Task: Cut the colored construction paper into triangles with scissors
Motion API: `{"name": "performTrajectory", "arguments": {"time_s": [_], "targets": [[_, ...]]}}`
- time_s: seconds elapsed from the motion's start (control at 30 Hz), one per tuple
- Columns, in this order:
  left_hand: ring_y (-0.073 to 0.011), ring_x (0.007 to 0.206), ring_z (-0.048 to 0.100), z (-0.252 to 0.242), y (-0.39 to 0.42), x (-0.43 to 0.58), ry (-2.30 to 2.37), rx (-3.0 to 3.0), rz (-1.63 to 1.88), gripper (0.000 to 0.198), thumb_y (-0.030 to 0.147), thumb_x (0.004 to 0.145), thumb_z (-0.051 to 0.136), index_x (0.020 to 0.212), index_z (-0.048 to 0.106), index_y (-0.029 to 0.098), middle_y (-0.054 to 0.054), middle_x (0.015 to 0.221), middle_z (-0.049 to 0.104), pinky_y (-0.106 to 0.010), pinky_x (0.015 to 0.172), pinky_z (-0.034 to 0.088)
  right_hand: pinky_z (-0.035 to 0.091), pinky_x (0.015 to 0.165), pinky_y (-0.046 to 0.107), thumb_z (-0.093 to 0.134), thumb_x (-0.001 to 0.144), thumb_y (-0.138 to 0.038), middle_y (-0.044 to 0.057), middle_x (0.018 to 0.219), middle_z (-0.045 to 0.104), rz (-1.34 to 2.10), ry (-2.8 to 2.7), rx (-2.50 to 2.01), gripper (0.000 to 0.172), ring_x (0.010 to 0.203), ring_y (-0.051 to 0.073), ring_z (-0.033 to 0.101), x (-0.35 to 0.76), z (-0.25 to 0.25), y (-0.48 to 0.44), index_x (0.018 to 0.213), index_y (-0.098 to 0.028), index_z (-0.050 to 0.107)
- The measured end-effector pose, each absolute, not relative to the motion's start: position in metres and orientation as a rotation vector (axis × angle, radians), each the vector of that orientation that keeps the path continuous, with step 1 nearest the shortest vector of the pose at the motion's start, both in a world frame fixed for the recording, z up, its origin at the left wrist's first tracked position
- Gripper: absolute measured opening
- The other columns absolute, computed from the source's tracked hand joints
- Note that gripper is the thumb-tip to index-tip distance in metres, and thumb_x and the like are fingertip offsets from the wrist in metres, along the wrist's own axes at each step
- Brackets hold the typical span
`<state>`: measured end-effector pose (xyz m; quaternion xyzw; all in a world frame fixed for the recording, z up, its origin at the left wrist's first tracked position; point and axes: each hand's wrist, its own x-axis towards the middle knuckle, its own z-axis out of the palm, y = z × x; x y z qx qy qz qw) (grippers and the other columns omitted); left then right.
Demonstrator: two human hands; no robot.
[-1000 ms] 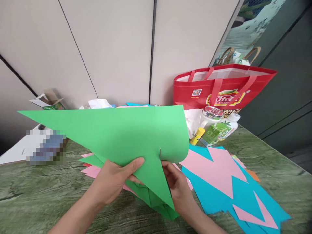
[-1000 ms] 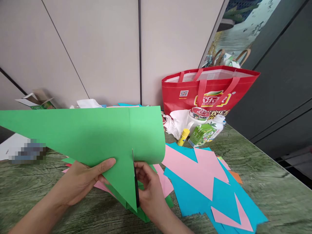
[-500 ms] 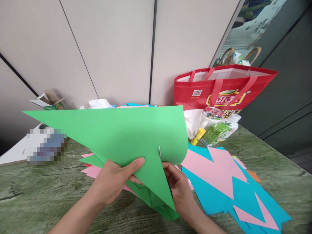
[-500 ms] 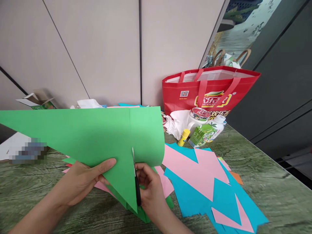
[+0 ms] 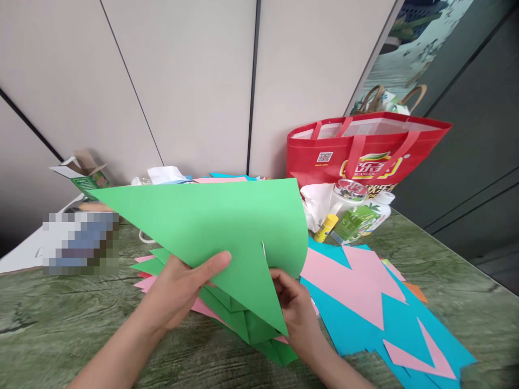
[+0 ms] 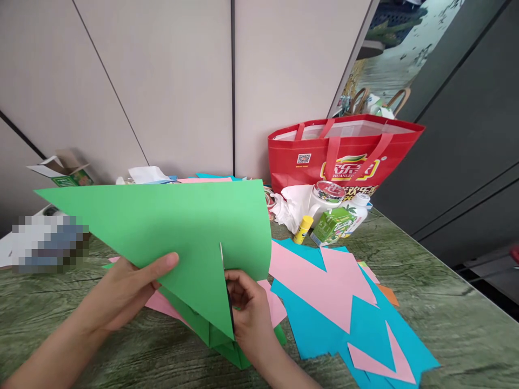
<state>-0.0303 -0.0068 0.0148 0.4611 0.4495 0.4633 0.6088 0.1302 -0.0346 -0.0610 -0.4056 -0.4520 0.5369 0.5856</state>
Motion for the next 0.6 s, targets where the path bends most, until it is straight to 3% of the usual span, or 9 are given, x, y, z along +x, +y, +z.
{"name": "performTrajectory", "arguments": {"time_s": [0.23, 0.4, 0.6], "targets": [[-0.0250, 0.094, 0.058, 0.016, 0.000, -0.035, 1.135, 1.106, 1.132, 0.062, 0.030, 0.067, 0.067, 0.125, 0.043, 0.028, -0.005, 0.114, 0.061, -0.027, 0.055, 0.053, 0.046, 0.063, 0.018, 0.076, 0.058, -0.017, -0.002, 0.067, 0.066, 1.281, -1.084, -0.891, 0.026, 0.069, 0.013, 0.060, 0.131, -0.065, -0.036, 0.080, -0.022, 0.063], [-0.0236, 0.081, 0.061, 0.006, 0.002, -0.038, 1.219, 1.166, 1.075, 0.058, 0.033, 0.065, 0.068, 0.119, 0.050, 0.022, -0.006, 0.105, 0.065, -0.028, 0.052, 0.051, 0.047, 0.068, 0.019, 0.076, 0.059, -0.017, 0.001, 0.083, 0.068, 1.331, -1.071, -0.828, 0.032, 0.079, 0.015, 0.062, 0.132, -0.062, -0.036, 0.087, -0.022, 0.061], [-0.0241, 0.079, 0.061, 0.007, -0.002, -0.036, 1.219, 1.222, 1.028, 0.052, 0.034, 0.065, 0.067, 0.114, 0.055, 0.021, -0.006, 0.098, 0.068, -0.030, 0.054, 0.051, 0.048, 0.074, 0.022, 0.074, 0.062, -0.016, 0.002, 0.092, 0.067, 1.320, -1.064, -0.801, 0.032, 0.086, 0.017, 0.061, 0.133, -0.056, -0.037, 0.090, -0.023, 0.060]]}}
